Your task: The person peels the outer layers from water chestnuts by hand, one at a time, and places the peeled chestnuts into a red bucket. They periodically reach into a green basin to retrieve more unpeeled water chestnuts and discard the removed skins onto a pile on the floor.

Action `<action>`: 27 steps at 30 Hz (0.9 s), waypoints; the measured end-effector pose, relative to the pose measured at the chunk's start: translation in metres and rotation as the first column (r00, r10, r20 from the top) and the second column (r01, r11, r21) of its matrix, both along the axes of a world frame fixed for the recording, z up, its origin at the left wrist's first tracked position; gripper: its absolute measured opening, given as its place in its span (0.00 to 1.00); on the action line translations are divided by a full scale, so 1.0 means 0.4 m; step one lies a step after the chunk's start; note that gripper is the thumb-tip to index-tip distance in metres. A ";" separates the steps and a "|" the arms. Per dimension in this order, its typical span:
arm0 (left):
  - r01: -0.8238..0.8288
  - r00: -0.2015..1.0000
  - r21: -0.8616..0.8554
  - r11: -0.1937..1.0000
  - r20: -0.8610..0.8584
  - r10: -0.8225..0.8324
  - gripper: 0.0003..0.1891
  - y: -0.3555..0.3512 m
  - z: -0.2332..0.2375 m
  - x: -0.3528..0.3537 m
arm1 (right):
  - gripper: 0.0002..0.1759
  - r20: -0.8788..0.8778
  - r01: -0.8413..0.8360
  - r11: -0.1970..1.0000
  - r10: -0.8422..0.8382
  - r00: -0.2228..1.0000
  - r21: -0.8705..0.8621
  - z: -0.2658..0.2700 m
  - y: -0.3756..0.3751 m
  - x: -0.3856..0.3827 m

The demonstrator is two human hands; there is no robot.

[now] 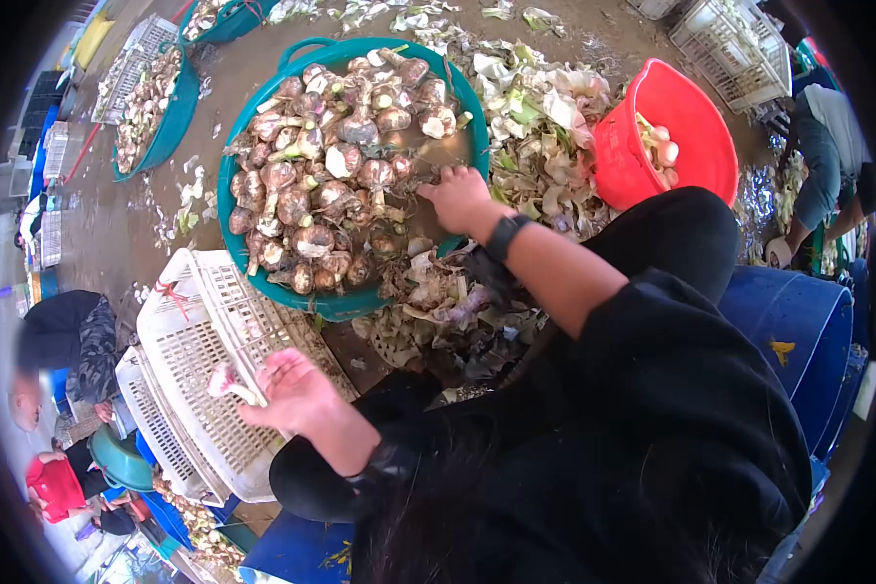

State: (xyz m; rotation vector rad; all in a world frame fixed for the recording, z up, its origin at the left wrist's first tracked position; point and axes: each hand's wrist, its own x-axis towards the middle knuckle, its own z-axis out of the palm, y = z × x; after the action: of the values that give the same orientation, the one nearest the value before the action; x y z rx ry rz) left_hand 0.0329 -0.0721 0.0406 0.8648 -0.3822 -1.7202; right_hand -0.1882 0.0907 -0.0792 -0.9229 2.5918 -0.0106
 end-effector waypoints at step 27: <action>0.878 0.435 -0.047 0.476 0.491 -0.755 0.14 0.165 -0.129 -0.150 | 0.18 0.998 0.795 0.606 0.053 -0.027 -0.011 0.125 0.022 0.191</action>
State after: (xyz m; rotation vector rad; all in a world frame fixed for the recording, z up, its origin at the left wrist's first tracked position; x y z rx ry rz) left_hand -0.0272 -0.0062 -0.0111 0.8529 -1.5648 -2.2683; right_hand -0.1117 0.0993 -0.0294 0.0335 1.2488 -1.3290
